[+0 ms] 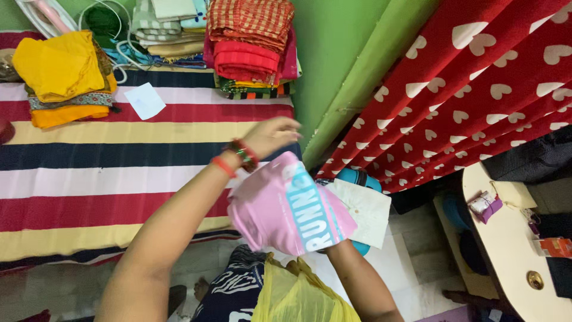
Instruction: The person folds a white long-sleeved shirt, a pink t-shirt, and a light blue t-shirt on a striped table. Each garment is laid flat, sleeves and sides are folded in, and the item is folded into a compact rectangle before being placed aside.
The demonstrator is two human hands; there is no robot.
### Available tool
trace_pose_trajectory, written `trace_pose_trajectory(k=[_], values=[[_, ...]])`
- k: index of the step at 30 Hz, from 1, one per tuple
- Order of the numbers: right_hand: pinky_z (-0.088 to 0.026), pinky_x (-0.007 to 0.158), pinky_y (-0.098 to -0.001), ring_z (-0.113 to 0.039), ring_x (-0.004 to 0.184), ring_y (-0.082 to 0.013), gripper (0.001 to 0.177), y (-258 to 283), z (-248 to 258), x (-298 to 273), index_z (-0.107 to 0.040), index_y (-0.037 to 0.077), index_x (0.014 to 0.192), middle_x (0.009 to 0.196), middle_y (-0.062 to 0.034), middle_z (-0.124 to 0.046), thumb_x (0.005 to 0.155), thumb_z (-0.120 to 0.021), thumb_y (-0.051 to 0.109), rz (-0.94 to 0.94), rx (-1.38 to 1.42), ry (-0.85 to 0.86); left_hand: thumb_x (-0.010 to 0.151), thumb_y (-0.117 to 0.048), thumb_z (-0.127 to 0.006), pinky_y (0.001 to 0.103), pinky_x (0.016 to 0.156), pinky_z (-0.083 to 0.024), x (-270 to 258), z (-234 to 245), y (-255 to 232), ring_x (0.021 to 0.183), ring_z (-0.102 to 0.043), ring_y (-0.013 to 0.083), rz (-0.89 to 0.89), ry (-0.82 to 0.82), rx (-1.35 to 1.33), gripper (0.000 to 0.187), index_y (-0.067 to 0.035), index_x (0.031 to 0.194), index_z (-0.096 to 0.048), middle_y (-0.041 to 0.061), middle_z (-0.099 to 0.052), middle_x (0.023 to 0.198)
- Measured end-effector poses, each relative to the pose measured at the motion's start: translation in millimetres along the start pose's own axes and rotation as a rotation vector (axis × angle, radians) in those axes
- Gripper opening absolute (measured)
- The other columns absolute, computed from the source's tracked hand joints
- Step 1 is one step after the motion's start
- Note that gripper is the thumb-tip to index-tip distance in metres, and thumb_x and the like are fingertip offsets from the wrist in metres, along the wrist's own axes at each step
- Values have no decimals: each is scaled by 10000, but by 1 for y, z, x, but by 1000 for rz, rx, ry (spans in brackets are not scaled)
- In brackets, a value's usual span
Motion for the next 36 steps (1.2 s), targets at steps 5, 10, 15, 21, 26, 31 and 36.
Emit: trace_pose_trajectory(k=[5,10,15,21,26,31,36], values=[[-504,1050,-448,-610,1257,-340,662,36,34,-37,-489,21,1435,1419,-188,-598,999,-462,519,286,66,-196,1024,-286,-652,269,789,-521,-103,93,66,936,-674,154,285,-575,-77,346,12,1199,-671,115,-740,1102],[-509,1041,-446,-611,1253,-345,633,71,75,-136,-488,30,1434,1419,-188,-598,1001,-470,490,584,101,-431,974,-244,-619,295,855,-580,-182,70,122,995,-739,187,437,-592,-286,316,-43,1217,-636,120,-744,1154],[-515,1031,-444,-613,1248,-350,605,114,103,-223,-487,38,1434,1419,-188,-599,1002,-477,461,741,43,-584,1018,-204,-583,322,878,-560,-216,32,127,1028,-723,206,506,-590,-436,259,-40,1212,-633,134,-740,1169],[-521,1019,-442,-615,1243,-356,573,124,158,-242,-485,48,1434,1420,-187,-599,1004,-487,426,658,39,-708,1026,-229,-564,331,896,-573,-198,-10,112,1037,-715,207,605,-531,-318,262,-50,1198,-647,120,-738,1164],[-526,1009,-440,-617,1238,-361,548,123,239,-245,-484,56,1434,1420,-187,-599,1006,-495,397,521,33,-798,1028,-235,-564,341,918,-559,-182,-30,111,1059,-707,206,596,-476,-316,265,-45,1192,-647,115,-737,1168],[-531,1000,-439,-619,1234,-366,524,20,315,-338,-483,64,1434,1420,-186,-600,1008,-502,368,334,159,-1285,1022,-252,-564,333,905,-562,-195,-27,123,1058,-711,202,632,-513,-282,280,-55,1202,-650,111,-739,1169],[-537,990,-437,-620,1229,-371,502,-146,296,-454,-482,72,1434,1420,-186,-600,1009,-510,339,74,474,-1734,1015,-268,-587,325,874,-551,-234,-11,140,1036,-717,205,717,-633,-291,294,-67,1220,-648,115,-749,1167]])
Point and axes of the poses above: each hand's wrist, its own x-axis towards the middle knuckle, its own z-axis out of the back of the hand, y = z × x, the point moved 9 cm from there along x, towards the middle knuckle
